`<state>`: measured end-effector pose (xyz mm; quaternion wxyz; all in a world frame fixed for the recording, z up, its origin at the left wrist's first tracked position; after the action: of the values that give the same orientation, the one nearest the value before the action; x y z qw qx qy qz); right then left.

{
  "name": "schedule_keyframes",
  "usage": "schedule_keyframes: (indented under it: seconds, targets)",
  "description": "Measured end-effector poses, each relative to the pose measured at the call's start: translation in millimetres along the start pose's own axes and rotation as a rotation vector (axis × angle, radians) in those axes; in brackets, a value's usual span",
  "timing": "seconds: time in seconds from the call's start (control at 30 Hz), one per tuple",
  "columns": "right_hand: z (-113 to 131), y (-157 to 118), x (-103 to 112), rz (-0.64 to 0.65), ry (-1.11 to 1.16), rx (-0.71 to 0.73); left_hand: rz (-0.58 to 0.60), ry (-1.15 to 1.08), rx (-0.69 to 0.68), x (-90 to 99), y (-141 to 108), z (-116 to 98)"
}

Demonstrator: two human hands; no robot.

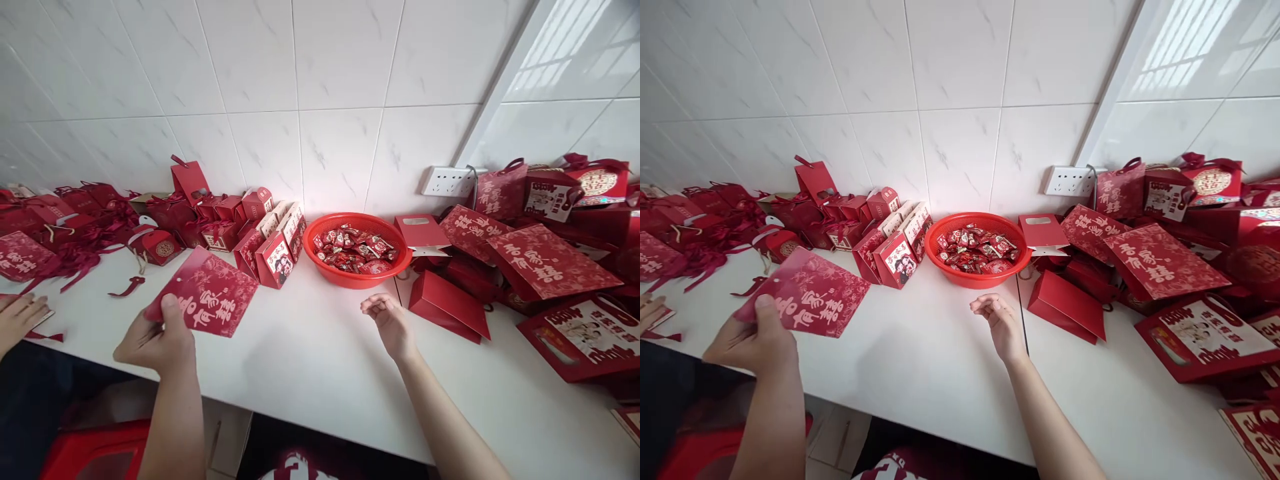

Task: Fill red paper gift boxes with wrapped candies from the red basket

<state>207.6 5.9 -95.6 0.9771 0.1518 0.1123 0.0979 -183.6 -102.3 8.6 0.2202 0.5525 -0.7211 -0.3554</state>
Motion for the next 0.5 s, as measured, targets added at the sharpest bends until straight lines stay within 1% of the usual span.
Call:
schedule_keyframes:
  seconds: [0.03,0.07,0.17,0.27,0.37,0.5]
  targets:
    - [0,-1,-2,0.021,-0.014,-0.005,-0.024,0.058,-0.035,-2.8,-1,9]
    - [0,-2,-5,0.051,-0.036,-0.01,0.016,0.126,-0.038,-9.2,-5,20]
    - [1,-6,-13,0.142,-0.131,-0.023,0.193,0.226,0.017,-33.1,-20,52]
    - [5,-9,-15,0.188,-0.195,-0.025,0.288,0.246,0.033,-49.5,-30,72]
    - [12,-11,-16,0.23,-0.218,-0.003,0.305,0.234,0.057,-56.2,-32,79]
    - [21,-14,-20,0.271,-0.318,0.043,0.265,0.216,0.057,-58.0,-33,87]
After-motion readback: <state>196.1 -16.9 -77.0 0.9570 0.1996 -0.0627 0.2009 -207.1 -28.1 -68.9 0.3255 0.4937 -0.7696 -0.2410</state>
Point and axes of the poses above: each hand's wrist, its own y-axis towards the middle knuckle, its own x-axis out of the back of the hand, z = x × y, the point moved 3 cm from there along y, towards the middle knuckle, and after that the axes turned 14 degrees about -y, right-handed, at the moved point
